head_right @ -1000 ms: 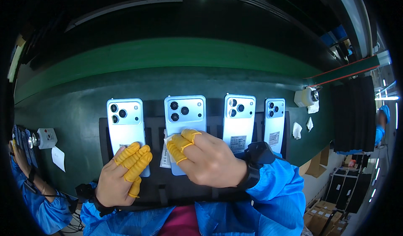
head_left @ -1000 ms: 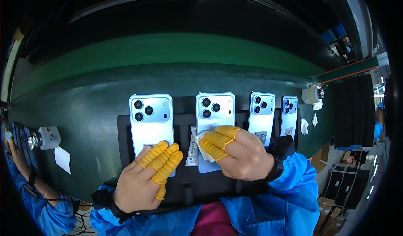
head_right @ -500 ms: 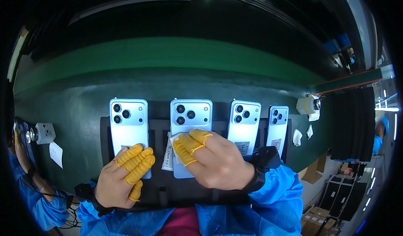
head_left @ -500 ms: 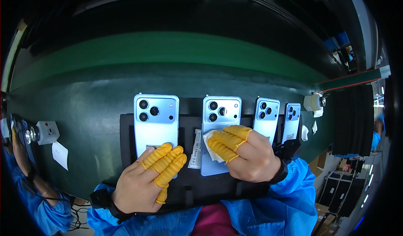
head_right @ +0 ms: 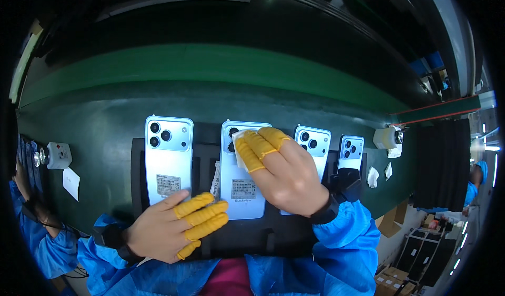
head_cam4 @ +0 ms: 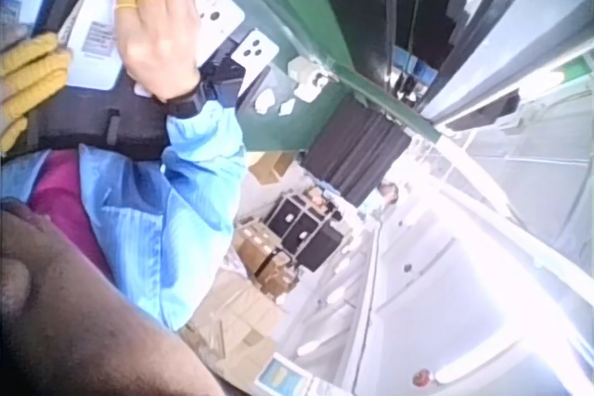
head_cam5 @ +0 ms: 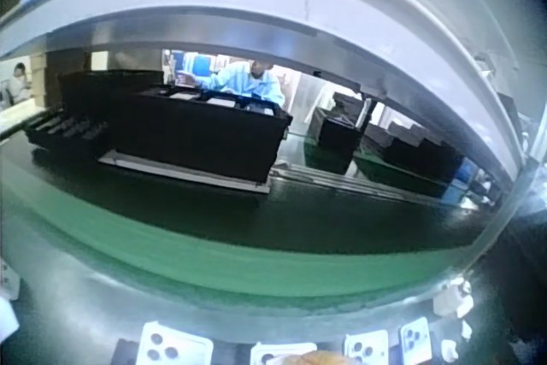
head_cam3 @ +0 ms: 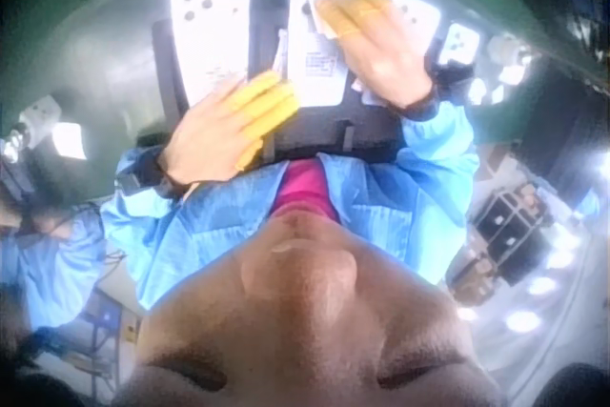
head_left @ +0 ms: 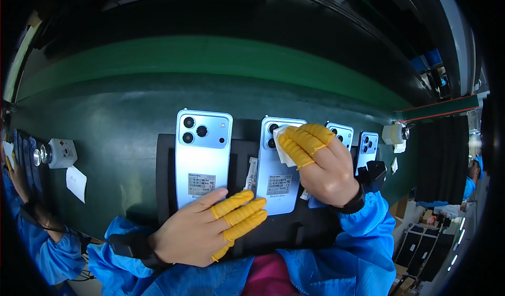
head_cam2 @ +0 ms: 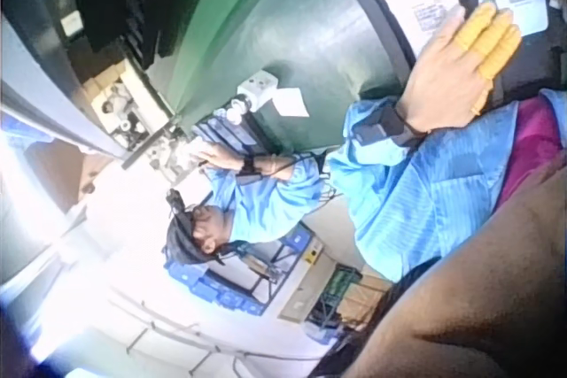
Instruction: Cleaning the back panels and camera lenses of smartphones on a production line using a cloth and liquid cleaner.
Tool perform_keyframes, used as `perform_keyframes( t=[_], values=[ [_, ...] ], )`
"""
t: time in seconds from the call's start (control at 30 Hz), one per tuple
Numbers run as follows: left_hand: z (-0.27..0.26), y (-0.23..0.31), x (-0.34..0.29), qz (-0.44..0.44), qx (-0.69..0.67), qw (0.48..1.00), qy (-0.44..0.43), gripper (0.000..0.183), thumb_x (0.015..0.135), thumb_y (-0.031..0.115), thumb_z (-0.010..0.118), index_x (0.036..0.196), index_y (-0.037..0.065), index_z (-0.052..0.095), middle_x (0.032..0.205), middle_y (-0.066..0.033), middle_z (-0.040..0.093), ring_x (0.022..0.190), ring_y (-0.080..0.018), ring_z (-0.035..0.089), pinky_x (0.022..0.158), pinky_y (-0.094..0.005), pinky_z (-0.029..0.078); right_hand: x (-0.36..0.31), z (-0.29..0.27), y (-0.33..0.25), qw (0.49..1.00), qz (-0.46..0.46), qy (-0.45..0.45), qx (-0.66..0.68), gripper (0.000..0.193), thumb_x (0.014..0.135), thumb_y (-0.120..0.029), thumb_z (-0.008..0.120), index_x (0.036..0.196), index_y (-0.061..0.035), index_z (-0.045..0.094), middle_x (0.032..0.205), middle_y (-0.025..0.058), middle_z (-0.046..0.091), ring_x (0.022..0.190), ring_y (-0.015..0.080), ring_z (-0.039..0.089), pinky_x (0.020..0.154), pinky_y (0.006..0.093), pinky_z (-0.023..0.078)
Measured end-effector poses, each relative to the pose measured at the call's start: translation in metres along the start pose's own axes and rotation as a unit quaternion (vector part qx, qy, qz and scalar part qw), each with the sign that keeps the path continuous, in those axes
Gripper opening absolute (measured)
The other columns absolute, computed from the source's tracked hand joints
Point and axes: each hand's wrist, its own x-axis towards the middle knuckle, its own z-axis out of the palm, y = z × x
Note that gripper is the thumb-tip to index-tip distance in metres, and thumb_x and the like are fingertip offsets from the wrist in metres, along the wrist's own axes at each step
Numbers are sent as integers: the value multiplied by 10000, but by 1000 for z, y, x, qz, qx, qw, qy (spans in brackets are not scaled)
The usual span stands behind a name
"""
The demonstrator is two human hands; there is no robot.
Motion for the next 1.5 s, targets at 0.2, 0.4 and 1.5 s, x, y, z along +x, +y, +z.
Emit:
perform_keyframes(
  t=[0.2, 0.4, 1.5],
  values=[
    [9, -4, 2, 20, -40, 998, -47, 606, 868, 318, 519, 1429, 116, 410, 1452, -88, 439, 1394, -240, 328, 1171, -426, 90, -10, 6, -5, 999, 21, -37, -4, 338, 553, 9, 672, 887, 48, 708, 925, 150, 661, 819, 267, 640, 754, 340, 557],
    [9, -7, 4, 22, -53, 997, -43, 586, 879, 322, 520, 1416, 107, 428, 1422, -102, 471, 1389, -247, 338, 1174, -428, 86, -16, 5, -12, 999, 24, -25, 7, 118, 583, 2, 706, 667, -5, 623, 748, 113, 557, 711, 234, 570, 663, 329, 544],
    [6, -7, 4, 41, -47, 998, -31, 808, 685, 285, 600, 1433, 67, 388, 1429, -129, 451, 1371, -263, 369, 1163, -423, 147, 6, -11, -17, 982, 4, -111, 151, 242, 538, 19, 679, 780, 30, 677, 818, 124, 629, 828, 288, 628, 726, 351, 552]
  ],
)
